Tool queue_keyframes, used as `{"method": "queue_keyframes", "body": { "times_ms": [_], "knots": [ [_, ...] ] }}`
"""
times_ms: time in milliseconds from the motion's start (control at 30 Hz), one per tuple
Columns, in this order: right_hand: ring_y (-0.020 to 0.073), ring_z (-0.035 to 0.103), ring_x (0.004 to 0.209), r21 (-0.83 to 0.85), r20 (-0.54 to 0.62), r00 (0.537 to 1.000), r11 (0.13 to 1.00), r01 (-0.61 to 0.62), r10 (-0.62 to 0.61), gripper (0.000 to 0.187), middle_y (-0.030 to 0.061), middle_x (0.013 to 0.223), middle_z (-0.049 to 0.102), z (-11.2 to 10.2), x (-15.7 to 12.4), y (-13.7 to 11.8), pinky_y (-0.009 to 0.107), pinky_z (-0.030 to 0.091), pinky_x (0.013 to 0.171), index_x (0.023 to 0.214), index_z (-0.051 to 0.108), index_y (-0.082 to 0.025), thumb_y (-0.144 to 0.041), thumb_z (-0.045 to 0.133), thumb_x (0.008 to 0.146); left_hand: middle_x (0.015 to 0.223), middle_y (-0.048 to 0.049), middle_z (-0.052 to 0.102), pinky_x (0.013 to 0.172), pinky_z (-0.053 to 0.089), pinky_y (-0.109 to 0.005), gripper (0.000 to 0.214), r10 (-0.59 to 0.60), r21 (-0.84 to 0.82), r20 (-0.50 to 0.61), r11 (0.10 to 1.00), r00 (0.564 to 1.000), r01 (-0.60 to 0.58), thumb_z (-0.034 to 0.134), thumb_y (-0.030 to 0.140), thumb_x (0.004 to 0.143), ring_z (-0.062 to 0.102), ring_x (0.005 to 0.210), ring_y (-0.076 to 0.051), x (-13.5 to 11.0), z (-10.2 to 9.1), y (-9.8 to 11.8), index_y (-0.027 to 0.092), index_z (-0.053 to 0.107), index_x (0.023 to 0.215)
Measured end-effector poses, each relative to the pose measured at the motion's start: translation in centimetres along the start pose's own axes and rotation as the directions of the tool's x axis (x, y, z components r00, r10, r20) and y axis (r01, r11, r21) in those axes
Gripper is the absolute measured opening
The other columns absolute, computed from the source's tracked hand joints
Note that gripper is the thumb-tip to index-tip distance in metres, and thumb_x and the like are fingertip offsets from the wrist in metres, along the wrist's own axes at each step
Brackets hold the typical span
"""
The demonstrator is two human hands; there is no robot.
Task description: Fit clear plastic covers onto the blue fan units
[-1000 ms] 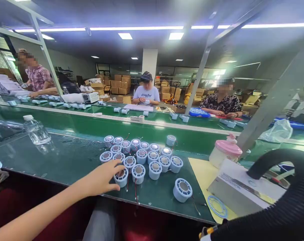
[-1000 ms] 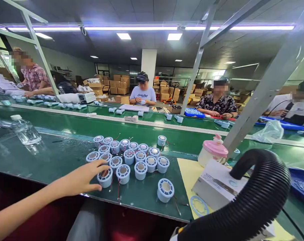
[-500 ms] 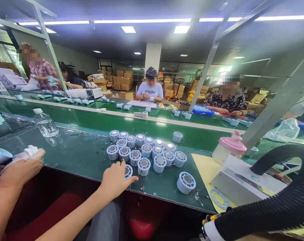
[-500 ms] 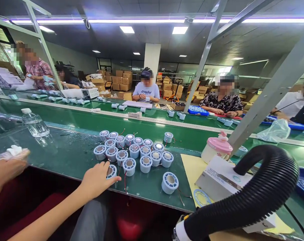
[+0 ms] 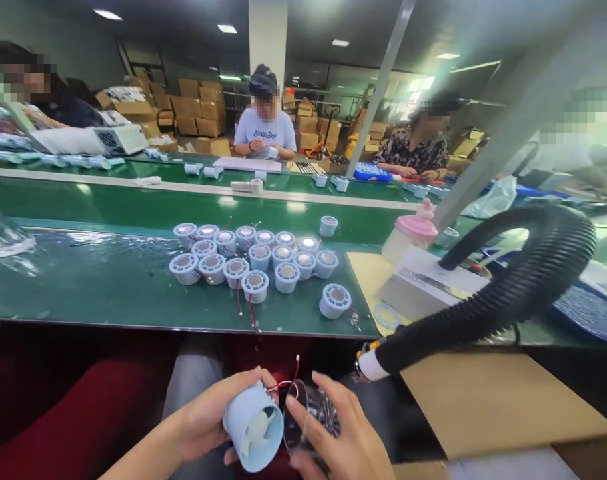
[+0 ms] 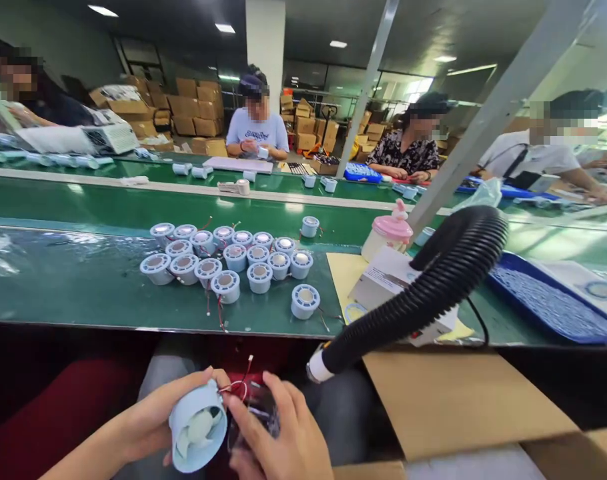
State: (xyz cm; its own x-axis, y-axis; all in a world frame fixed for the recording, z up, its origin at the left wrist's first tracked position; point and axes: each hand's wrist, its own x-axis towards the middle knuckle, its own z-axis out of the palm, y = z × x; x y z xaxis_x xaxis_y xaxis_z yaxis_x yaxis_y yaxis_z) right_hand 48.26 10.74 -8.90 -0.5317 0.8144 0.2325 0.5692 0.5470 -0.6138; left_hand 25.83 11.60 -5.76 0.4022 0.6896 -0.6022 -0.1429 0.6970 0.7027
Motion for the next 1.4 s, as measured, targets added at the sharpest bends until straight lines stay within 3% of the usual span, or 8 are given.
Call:
{"method": "queue_keyframes", "body": {
  "times_ms": [133, 300, 500, 733, 967, 1033, 1200, 1400],
  "knots": [
    [0.0414, 0.053, 0.111, -0.200, -0.048, 0.997, 0.979, 0.048, -0.059, 0.053, 0.0198, 0.138, 0.045, -0.3, 1.2, 0.0, 0.059, 0.053, 0.082, 0.122, 0.062, -0.026, -0.007, 0.067, 0.073, 0.080, -0.0005, 0.056, 0.049, 0.042, -0.016, 0.028, 0.138, 0.532, 0.041, 0.835, 0.990, -0.139, 0.055, 0.043, 0.082, 0.051, 0.063, -0.011, 0.3, 1.7, 0.8, 0.018, 0.063, 0.092],
    [0.0277, 0.050, 0.119, 0.266, 0.230, 0.941, 0.914, -0.307, 0.249, 0.019, 0.0061, 0.130, 0.052, -2.4, 1.5, -0.6, 0.041, 0.045, 0.099, 0.076, 0.068, -0.021, -0.007, 0.076, 0.067, 0.103, -0.0006, 0.056, 0.083, 0.042, -0.027, 0.015, 0.394, 0.859, 0.120, 0.420, 0.911, -0.294, 0.051, 0.020, 0.084, 0.055, 0.089, -0.016, 0.5, 2.7, 1.2, 0.023, 0.064, 0.091],
    [0.0195, 0.052, 0.104, 0.507, 0.223, 0.923, 0.771, -0.385, 0.314, 0.015, 0.0053, 0.111, 0.053, -3.0, 1.5, -0.9, 0.032, 0.042, 0.091, 0.071, 0.055, -0.018, -0.023, 0.059, 0.084, 0.103, -0.0011, 0.056, 0.082, 0.044, -0.026, 0.043, 0.491, 0.719, 0.047, 0.588, 0.870, -0.371, 0.079, 0.032, 0.068, 0.056, 0.094, -0.019, 1.7, 2.2, -0.2, 0.024, 0.059, 0.106],
    [0.0190, 0.052, 0.092, 0.689, 0.235, 0.890, 0.578, -0.437, 0.391, 0.030, 0.0072, 0.099, 0.046, -2.6, 1.5, -0.3, 0.026, 0.047, 0.073, 0.061, 0.048, -0.016, -0.035, 0.058, 0.082, 0.113, -0.0055, 0.052, 0.098, 0.044, -0.039, 0.067, 0.442, 0.715, 0.204, 0.542, 0.873, -0.442, 0.089, 0.042, 0.050, 0.054, 0.106, -0.025, 2.7, 0.9, -0.1, 0.028, 0.066, 0.111],
    [0.0210, 0.059, 0.092, 0.825, 0.286, 0.841, 0.329, -0.460, 0.460, 0.043, 0.0077, 0.098, 0.057, -3.0, 1.3, 0.6, 0.031, 0.052, 0.075, 0.056, 0.056, -0.015, -0.051, 0.071, 0.073, 0.135, -0.0067, 0.052, 0.100, 0.047, -0.041, 0.064, 0.240, 0.523, 0.171, 0.800, 0.956, -0.295, 0.079, 0.023, 0.068, 0.053, 0.119, -0.026, 1.6, 1.4, -0.3, 0.029, 0.055, 0.127],
    [0.0228, 0.061, 0.099, 0.827, 0.257, 0.873, 0.373, -0.420, 0.414, 0.034, 0.0099, 0.110, 0.061, -3.2, 1.1, 0.6, 0.032, 0.054, 0.078, 0.067, 0.065, -0.016, -0.048, 0.074, 0.073, 0.134, -0.0080, 0.052, 0.098, 0.049, -0.039, 0.062, 0.221, 0.377, 0.157, 0.887, 0.962, -0.266, 0.078, 0.024, 0.069, 0.057, 0.115, -0.025, 1.6, 1.6, -0.7, 0.026, 0.054, 0.126],
    [0.0259, 0.053, 0.123, 0.522, 0.112, 0.986, 0.837, -0.161, 0.120, 0.041, 0.0123, 0.135, 0.053, -3.5, 0.2, 0.4, 0.039, 0.046, 0.102, 0.111, 0.066, -0.022, -0.019, 0.078, 0.071, 0.111, -0.0087, 0.065, 0.076, 0.054, -0.029, 0.072, 0.204, 0.071, 0.154, 0.974, 0.967, -0.217, 0.081, 0.037, 0.066, 0.063, 0.094, -0.021, 1.8, 1.8, -1.3, 0.020, 0.049, 0.128],
    [0.0247, 0.056, 0.119, 0.490, 0.137, 0.980, 0.850, -0.195, 0.146, 0.043, 0.0110, 0.132, 0.056, -3.7, -0.6, 0.5, 0.036, 0.048, 0.101, 0.114, 0.058, -0.019, -0.019, 0.075, 0.075, 0.128, -0.0085, 0.058, 0.085, 0.052, -0.031, 0.072, 0.250, 0.280, 0.164, 0.916, 0.954, -0.288, 0.080, 0.038, 0.068, 0.060, 0.108, -0.025, 0.8, 2.0, -0.8, 0.027, 0.050, 0.132]
  ]
}}
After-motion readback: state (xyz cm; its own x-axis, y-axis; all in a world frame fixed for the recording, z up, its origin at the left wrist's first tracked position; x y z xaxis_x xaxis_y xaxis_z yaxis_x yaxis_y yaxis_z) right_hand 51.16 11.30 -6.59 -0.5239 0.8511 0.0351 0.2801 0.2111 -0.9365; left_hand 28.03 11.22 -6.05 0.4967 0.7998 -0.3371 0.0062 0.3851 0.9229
